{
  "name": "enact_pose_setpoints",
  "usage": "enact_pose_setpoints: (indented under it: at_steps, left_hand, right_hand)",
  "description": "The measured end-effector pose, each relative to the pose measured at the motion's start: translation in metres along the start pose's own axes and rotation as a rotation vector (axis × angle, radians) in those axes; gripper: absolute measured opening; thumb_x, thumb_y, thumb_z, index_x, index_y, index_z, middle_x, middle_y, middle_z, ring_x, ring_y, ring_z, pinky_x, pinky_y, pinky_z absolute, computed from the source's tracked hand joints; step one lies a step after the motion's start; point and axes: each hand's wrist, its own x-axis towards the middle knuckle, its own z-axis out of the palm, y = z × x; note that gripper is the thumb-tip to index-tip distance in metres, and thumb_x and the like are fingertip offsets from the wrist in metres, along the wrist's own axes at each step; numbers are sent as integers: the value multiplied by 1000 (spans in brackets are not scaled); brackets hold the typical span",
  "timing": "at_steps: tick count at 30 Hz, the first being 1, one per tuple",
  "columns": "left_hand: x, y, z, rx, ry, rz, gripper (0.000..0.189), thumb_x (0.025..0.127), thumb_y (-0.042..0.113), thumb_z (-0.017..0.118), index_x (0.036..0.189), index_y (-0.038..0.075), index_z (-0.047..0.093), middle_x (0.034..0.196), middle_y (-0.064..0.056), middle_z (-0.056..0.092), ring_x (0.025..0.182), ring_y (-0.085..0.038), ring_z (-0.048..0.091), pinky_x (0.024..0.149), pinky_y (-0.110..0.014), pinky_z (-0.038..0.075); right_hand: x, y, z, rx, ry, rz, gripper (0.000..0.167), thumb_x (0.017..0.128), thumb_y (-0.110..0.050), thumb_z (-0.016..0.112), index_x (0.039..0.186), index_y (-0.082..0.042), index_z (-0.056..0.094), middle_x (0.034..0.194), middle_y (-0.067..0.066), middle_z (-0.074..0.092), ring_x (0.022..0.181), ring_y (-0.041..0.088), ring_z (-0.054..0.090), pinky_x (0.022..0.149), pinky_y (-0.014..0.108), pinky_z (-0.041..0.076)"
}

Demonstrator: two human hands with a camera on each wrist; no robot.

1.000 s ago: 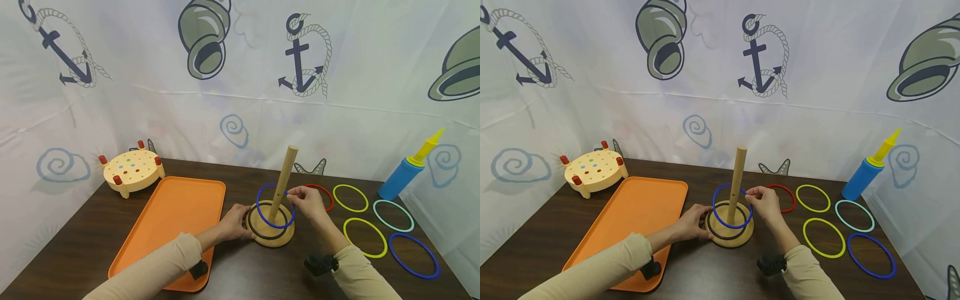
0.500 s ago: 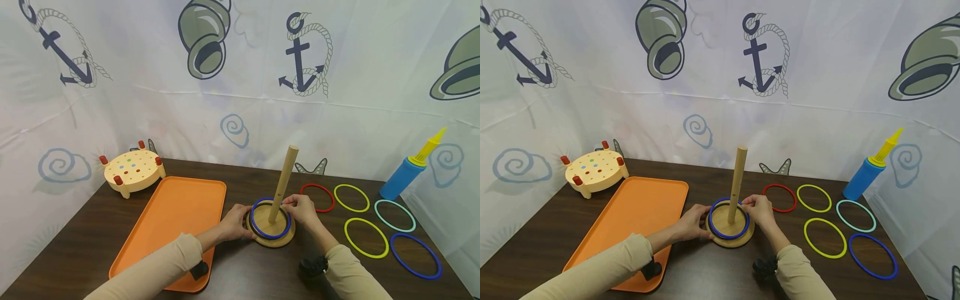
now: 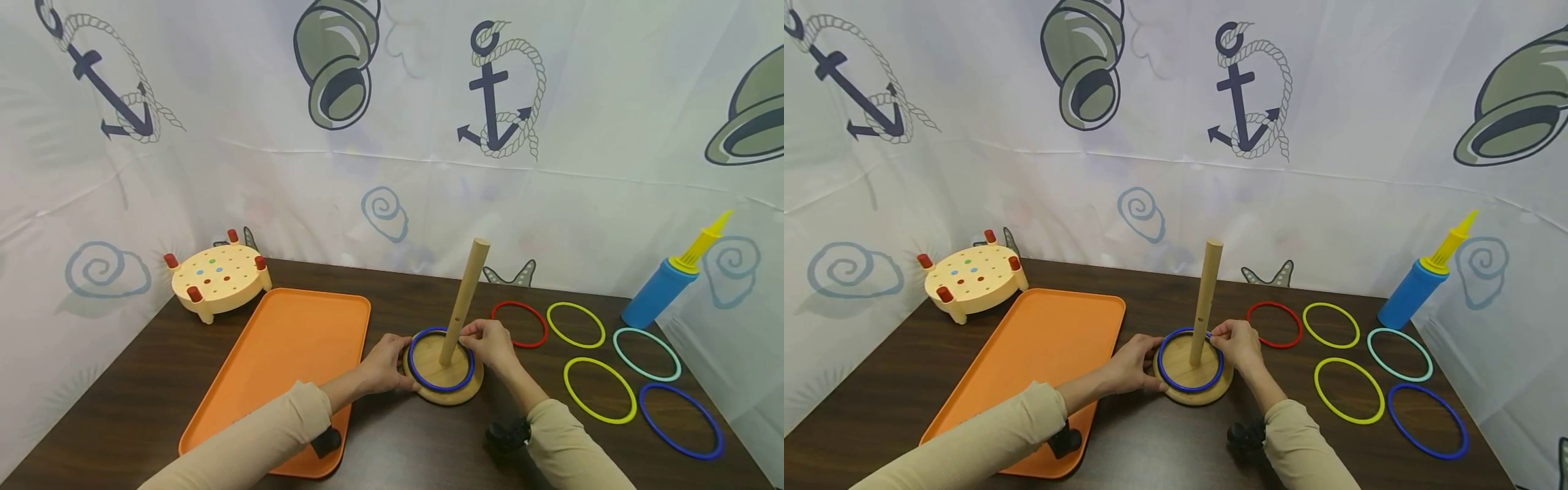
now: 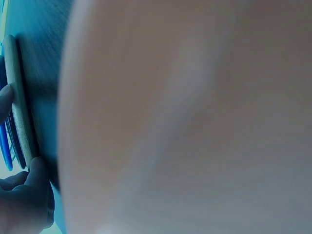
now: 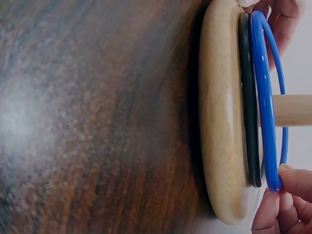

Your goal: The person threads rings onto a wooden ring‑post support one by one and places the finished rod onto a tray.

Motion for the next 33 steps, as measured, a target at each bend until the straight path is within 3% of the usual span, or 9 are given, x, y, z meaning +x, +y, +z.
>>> enact_pose_setpoints:
  at_steps: [9, 33]
  left_hand:
    - [1, -1, 0, 5, 4, 15, 82, 66, 10, 84, 133, -12, 42, 122, -22, 43, 106, -30, 52, 89, -38, 49]
    - [0, -2, 0, 0, 9, 17, 82, 66, 11, 85, 133, -13, 43, 120, -21, 44, 107, -30, 50, 90, -39, 48]
  right_hand:
    - [0, 1, 2, 3, -21, 30, 4, 80, -7, 72, 81, -3, 69, 66, 1, 63, 57, 10, 51, 51, 23, 42]
    - [2, 3, 7, -71, 20, -44, 4, 76, -5, 72, 76, -4, 68, 64, -1, 63, 59, 10, 49, 54, 24, 39]
